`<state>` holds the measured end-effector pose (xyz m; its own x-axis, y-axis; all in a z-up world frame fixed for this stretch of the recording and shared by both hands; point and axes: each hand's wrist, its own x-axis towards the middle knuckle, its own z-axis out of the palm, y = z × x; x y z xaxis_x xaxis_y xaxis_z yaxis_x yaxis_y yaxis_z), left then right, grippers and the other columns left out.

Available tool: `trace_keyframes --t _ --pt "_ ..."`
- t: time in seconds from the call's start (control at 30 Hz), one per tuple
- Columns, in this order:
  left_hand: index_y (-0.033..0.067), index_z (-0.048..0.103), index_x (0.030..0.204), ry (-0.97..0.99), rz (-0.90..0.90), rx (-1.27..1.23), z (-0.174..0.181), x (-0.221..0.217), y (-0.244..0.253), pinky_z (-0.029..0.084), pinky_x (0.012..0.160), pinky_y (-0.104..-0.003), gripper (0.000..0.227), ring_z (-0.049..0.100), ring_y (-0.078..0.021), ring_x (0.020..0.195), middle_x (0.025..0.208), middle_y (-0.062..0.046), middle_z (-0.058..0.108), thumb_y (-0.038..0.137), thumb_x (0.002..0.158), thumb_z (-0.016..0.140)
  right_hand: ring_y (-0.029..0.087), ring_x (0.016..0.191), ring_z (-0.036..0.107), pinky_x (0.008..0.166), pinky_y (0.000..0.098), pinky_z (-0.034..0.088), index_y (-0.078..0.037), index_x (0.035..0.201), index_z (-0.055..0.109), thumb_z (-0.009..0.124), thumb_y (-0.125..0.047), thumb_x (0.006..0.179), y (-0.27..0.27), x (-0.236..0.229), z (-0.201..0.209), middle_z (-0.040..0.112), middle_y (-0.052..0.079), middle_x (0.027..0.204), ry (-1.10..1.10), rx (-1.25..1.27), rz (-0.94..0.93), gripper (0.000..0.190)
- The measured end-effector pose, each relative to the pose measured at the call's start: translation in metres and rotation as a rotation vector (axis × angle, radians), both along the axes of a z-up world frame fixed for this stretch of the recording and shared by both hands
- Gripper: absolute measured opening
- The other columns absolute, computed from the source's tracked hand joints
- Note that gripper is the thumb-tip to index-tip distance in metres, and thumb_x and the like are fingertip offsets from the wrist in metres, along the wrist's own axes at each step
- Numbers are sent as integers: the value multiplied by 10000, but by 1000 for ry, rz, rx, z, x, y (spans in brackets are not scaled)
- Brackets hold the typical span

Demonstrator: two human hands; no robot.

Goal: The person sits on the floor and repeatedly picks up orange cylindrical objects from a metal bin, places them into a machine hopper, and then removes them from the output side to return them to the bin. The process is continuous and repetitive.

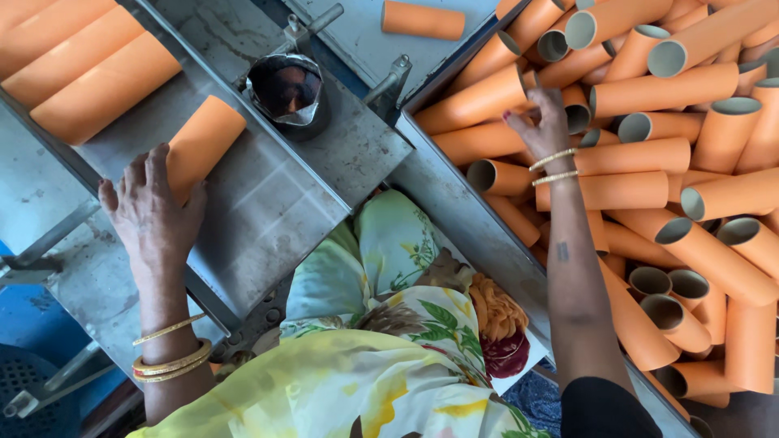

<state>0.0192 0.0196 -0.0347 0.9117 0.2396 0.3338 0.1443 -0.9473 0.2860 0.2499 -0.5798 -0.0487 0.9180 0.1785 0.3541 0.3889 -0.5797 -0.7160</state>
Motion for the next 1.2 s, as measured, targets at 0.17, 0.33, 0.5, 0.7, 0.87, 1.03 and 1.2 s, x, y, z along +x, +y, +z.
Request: trace_keyframes --t 0.17,0.33,0.5,0.7,0.87,1.03,1.2 --pt "112 559 1430 -7 9 -24 0 1 0 322 1150 -624 581 593 -348 1277 1391 -157 628 341 942 778 179 978 579 850 306 523 -5 1079 655 851 -35 885 -2 -35 9 525 71 1115 -66 -159 -39 277" --pt "116 573 1441 -5 16 -37 -3 1 2 333 1132 -617 597 598 -345 1254 1361 -156 633 337 927 780 191 994 557 911 306 499 -4 1053 647 854 15 884 1 -40 19 513 71 1077 -168 -189 4 269" --pt "121 573 1465 -18 13 -43 -3 3 1 338 1126 -610 616 595 -346 1257 1361 -158 632 345 932 784 162 1011 614 917 285 527 -17 1031 634 806 39 897 6 -46 26 557 44 1099 -32 10 70 226" --pt "99 598 1369 -181 -9 1 10 -1 -2 350 1133 -583 558 601 -338 1261 1365 -148 621 329 908 813 182 986 635 891 278 529 -13 1009 668 746 103 908 19 -72 36 617 64 1035 -169 -81 -13 172" --pt "123 656 1292 -106 -23 -132 13 -6 -7 431 978 -502 451 604 -345 1116 1170 -125 635 341 930 814 187 920 590 785 295 479 -18 988 660 688 138 939 31 -89 48 572 81 991 -289 -132 -53 166" --pt "109 605 1281 -89 22 -60 5 5 -9 418 987 -530 571 601 -362 1150 1187 -154 628 309 791 819 170 845 512 704 267 406 -5 977 639 585 216 930 24 -97 77 521 53 964 -427 -189 -72 232" --pt "117 572 1322 -130 44 -102 6 5 -7 380 1042 -579 637 582 -371 1212 1284 -164 609 295 766 826 144 833 604 751 250 492 22 1035 656 572 121 1000 43 -115 146 652 82 1028 -327 251 -131 134"
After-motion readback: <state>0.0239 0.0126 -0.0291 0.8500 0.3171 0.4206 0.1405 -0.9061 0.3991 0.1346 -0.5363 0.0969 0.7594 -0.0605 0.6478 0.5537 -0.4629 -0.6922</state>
